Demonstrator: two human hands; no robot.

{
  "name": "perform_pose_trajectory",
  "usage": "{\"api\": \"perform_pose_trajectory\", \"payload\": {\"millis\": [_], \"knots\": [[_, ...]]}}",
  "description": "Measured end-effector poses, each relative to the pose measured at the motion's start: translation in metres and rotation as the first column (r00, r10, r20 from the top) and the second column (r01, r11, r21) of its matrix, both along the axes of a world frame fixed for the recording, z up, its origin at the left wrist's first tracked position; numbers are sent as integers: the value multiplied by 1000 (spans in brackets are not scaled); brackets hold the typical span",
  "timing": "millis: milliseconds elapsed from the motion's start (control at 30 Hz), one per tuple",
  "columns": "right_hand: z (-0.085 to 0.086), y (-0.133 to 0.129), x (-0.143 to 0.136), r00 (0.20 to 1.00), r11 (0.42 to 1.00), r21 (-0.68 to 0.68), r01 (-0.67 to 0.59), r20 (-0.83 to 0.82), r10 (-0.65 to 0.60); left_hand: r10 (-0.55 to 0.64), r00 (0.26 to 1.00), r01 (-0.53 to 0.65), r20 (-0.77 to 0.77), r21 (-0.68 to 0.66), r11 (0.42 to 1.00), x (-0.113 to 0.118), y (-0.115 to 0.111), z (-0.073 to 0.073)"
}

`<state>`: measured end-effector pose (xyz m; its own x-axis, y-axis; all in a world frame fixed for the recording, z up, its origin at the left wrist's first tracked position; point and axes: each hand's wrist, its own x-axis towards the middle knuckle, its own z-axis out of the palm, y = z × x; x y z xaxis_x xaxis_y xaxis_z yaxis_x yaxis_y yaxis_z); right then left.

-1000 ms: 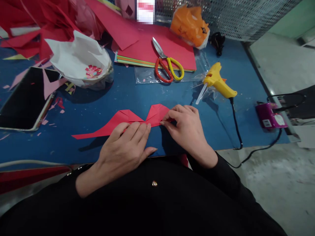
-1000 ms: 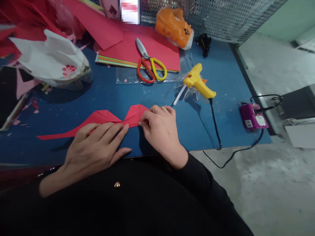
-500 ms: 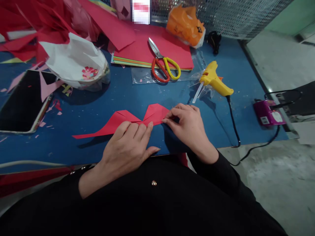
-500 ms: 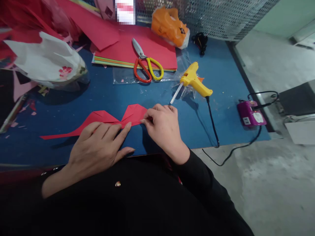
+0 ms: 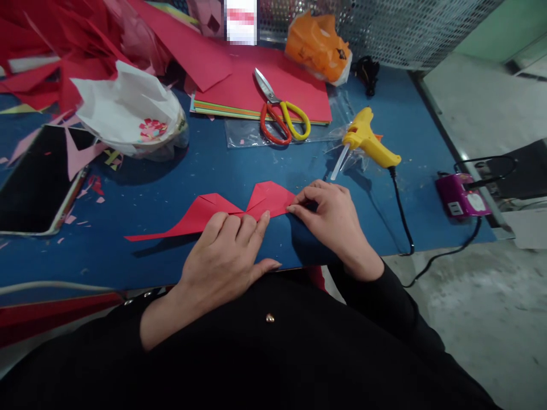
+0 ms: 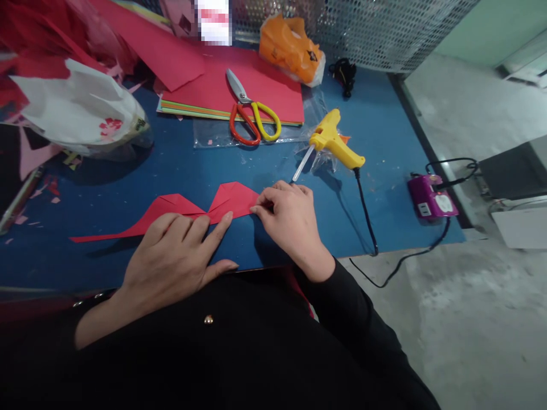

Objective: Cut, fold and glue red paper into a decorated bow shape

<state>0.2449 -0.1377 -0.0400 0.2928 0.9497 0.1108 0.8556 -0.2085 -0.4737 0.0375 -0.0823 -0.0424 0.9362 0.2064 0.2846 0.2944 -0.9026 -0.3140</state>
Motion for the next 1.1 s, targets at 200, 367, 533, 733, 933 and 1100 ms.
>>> {"api": "perform_pose_trajectory", "payload": {"millis": [200, 367, 533, 733, 933, 1100], "knots": [[1, -1, 12, 997, 999, -4, 38, -73, -38, -4, 1000, 4, 8, 1, 1000, 0, -1, 0], [-1, -2, 14, 998, 998, -12, 69, -12, -69, -1, 1000, 1, 6, 11, 1000, 0, -1, 0], [-5, -7, 15, 991, 991, 13, 136, -15, -136, 0, 1000, 0, 3, -15, 1000, 1, -1, 0], [-13, -13, 16, 984, 980, 82, 180, -6, -180, 14, 1000, -13, 13, -44, 999, 0, -1, -1], [-19, -26, 26, 954, 952, 142, 272, 92, -286, 34, 999, -33, 11, -73, 997, 0, -3, -1], [-10, -46, 3, 948, 893, 409, 190, 161, -276, 46, 999, -46, 4, -96, 994, 0, -5, -2]]}}
